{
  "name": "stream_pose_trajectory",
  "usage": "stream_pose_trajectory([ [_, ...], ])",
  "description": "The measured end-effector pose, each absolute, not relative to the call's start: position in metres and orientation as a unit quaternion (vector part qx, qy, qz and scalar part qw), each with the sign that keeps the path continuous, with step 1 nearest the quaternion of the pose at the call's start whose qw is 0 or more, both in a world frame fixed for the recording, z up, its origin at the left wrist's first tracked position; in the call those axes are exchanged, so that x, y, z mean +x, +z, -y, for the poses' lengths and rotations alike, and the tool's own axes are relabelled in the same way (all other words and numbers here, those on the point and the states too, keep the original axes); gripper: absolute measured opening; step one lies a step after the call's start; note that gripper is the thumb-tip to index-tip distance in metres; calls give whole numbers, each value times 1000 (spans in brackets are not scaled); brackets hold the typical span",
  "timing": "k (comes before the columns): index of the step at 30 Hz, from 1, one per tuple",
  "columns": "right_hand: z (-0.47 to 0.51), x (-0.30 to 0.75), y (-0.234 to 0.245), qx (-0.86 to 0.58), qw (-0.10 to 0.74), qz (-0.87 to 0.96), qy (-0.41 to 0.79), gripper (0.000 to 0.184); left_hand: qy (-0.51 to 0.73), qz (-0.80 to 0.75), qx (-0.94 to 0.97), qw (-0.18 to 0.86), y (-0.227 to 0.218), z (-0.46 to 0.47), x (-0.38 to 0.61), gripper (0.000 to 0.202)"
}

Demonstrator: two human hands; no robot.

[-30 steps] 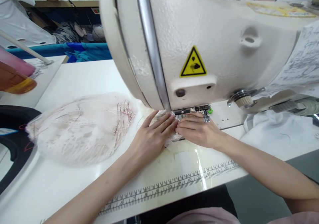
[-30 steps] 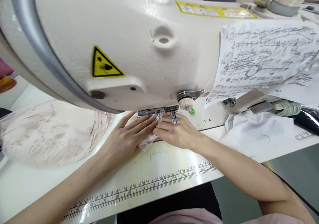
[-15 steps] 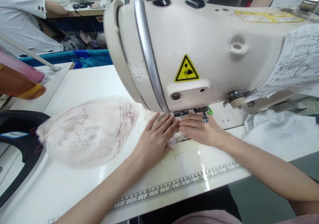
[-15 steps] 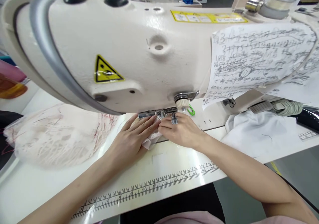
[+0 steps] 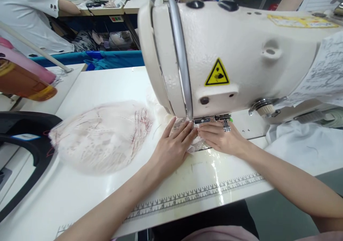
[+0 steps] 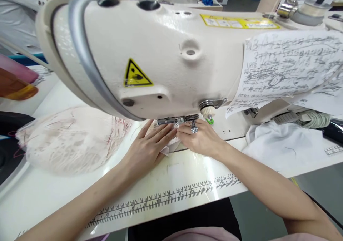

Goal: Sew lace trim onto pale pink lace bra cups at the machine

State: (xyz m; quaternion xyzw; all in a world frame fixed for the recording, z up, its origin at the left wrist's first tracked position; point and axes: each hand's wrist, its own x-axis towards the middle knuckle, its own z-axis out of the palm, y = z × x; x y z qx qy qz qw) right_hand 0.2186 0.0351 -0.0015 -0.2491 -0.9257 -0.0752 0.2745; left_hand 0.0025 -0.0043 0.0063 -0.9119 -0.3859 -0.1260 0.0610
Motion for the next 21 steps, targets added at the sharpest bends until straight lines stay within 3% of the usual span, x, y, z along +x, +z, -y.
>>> stream_pose_trajectory([
  [9,-27,206,-5,-234,259,928,-129,21,-126,322,-936,69,4,-6,-21,47],
  [21,-25,200,-8,-232,251,935,-98,23,-121,345,-929,54,6,-8,-23,51],
])
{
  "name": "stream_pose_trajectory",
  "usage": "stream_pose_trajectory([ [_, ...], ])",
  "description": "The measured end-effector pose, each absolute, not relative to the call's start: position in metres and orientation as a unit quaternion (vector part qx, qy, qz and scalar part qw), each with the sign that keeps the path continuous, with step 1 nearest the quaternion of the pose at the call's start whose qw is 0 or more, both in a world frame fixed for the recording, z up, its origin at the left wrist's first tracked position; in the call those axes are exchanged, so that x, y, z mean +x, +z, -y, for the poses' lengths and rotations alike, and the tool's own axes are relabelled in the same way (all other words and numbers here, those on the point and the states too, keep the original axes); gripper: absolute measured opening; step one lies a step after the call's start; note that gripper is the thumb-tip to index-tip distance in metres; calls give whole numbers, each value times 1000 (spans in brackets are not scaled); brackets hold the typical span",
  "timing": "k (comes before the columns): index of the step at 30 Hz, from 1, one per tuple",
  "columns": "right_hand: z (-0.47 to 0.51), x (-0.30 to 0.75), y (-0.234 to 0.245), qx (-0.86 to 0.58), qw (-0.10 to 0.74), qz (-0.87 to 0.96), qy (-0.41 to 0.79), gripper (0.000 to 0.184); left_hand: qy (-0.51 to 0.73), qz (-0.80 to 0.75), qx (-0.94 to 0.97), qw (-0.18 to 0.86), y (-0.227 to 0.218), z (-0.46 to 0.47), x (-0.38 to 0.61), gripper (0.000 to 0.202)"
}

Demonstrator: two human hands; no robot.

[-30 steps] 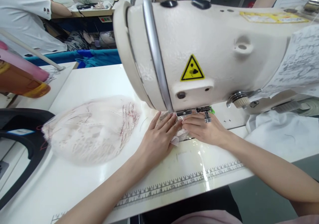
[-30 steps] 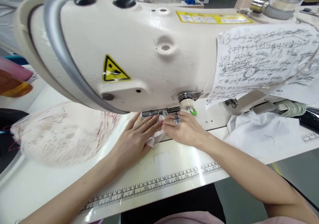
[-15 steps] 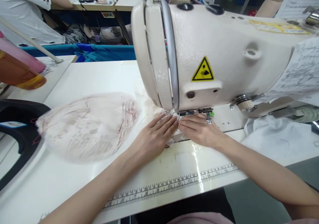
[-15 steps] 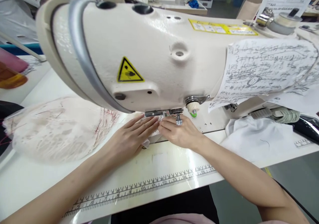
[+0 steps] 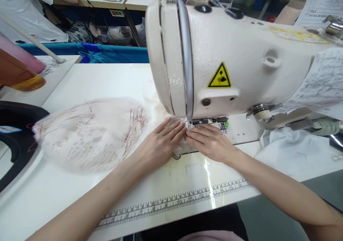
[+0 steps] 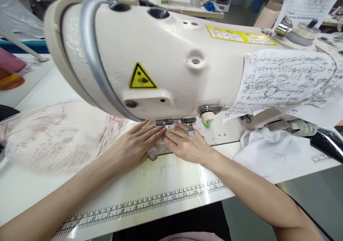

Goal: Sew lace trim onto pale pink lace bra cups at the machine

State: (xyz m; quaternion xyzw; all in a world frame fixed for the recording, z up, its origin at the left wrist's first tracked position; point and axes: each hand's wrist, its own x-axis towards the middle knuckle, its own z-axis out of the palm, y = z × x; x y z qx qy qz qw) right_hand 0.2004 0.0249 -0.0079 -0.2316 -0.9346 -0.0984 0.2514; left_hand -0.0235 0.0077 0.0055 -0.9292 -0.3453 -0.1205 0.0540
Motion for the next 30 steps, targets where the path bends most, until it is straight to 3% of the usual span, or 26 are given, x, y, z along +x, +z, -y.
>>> stream_pose_trajectory([
  [30,-30,209,1,-248,276,917,-145,18,-92,419,-895,119,10,7,-1,48],
])
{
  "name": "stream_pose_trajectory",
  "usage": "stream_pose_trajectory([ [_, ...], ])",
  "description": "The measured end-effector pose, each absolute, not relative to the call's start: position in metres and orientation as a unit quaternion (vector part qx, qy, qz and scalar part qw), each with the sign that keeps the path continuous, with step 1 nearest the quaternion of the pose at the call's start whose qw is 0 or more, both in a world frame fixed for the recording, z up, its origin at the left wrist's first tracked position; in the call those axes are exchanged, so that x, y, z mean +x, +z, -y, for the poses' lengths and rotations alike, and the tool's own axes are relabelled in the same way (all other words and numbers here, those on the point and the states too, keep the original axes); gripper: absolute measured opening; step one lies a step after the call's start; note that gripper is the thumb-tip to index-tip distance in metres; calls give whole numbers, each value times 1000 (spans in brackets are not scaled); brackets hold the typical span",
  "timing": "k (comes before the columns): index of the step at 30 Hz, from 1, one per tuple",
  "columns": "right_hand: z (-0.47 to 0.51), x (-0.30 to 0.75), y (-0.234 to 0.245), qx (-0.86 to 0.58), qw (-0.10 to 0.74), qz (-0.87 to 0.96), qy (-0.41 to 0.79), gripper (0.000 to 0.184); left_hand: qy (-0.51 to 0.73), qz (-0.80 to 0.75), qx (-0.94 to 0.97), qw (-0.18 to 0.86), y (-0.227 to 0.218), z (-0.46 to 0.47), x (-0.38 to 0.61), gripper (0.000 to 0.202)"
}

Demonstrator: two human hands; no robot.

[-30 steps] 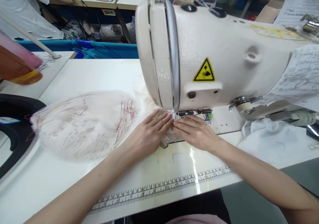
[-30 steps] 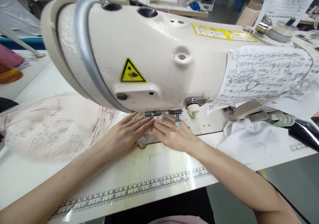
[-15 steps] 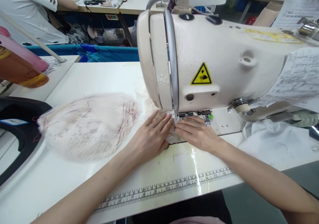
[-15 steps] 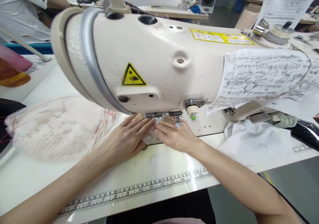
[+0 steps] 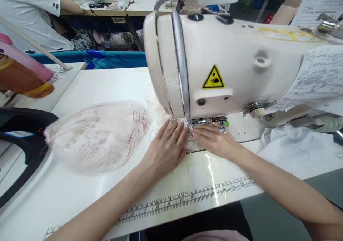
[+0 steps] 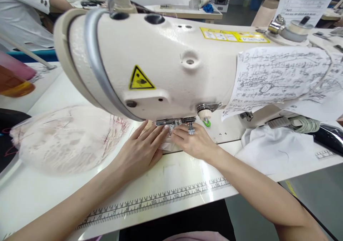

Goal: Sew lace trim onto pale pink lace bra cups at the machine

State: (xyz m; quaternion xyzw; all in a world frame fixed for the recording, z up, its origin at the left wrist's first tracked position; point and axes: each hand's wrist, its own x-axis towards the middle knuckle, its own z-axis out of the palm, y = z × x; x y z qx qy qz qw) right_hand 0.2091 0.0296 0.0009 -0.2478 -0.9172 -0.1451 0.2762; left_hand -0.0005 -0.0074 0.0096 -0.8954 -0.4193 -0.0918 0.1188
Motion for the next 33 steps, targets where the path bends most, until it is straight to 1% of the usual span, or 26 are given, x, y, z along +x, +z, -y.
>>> stream_pose_trajectory([
  [12,-33,215,-2,-280,260,914,-134,19,-114,412,-888,169,6,9,2,43],
  [20,-34,213,7,-288,246,907,-184,15,-121,420,-887,149,5,6,2,42],
  [24,-35,213,7,-296,242,905,-188,17,-135,425,-883,148,6,5,1,41],
  [27,-36,213,3,-293,240,910,-168,22,-165,383,-896,155,4,4,0,35],
  [30,-36,215,-2,-290,214,925,-122,31,-177,342,-911,144,4,4,0,29],
  [33,-36,215,-5,-293,194,932,-84,33,-182,347,-910,133,5,4,-1,24],
])
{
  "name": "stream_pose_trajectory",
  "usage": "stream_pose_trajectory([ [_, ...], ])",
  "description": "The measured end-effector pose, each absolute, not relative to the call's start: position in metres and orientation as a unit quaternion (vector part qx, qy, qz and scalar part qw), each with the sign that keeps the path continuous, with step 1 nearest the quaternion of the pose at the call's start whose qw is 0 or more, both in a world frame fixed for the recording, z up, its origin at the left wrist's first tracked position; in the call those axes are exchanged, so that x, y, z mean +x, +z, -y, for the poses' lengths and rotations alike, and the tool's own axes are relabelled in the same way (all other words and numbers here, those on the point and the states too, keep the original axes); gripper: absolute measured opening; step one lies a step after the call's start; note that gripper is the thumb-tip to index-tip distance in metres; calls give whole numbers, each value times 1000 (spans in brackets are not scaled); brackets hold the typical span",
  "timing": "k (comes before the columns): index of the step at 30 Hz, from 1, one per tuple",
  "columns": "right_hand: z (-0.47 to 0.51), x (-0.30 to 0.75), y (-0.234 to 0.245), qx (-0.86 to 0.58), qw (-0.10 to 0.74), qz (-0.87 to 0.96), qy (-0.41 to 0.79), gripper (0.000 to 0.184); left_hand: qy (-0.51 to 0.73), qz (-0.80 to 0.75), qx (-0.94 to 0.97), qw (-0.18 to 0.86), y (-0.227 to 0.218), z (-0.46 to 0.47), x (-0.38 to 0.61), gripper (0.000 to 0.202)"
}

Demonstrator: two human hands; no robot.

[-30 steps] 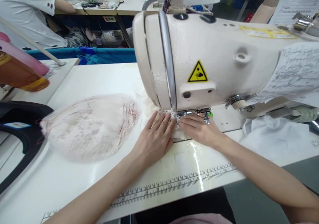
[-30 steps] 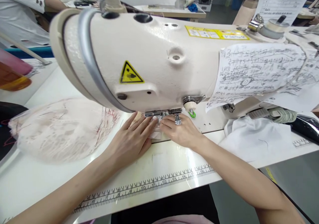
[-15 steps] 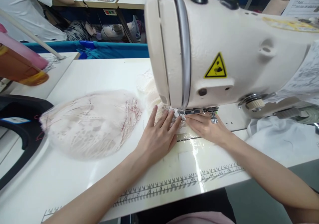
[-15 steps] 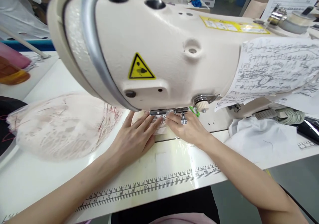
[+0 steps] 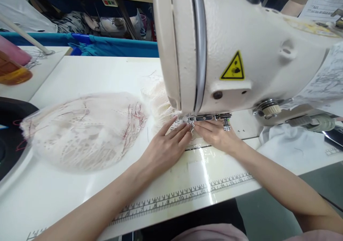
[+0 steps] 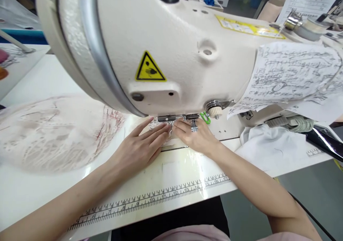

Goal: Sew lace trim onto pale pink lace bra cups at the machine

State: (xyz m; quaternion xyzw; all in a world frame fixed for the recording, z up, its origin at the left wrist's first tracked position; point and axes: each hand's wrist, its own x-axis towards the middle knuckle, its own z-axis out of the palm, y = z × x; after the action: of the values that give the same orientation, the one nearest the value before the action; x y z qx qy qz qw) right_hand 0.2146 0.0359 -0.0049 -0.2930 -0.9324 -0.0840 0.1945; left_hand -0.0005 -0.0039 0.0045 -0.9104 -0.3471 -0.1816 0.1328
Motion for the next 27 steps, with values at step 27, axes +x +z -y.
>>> stream_pose_trajectory([
  [27,-24,207,1,-165,323,930,-65,16,-231,274,-917,177,19,-2,-14,14],
])
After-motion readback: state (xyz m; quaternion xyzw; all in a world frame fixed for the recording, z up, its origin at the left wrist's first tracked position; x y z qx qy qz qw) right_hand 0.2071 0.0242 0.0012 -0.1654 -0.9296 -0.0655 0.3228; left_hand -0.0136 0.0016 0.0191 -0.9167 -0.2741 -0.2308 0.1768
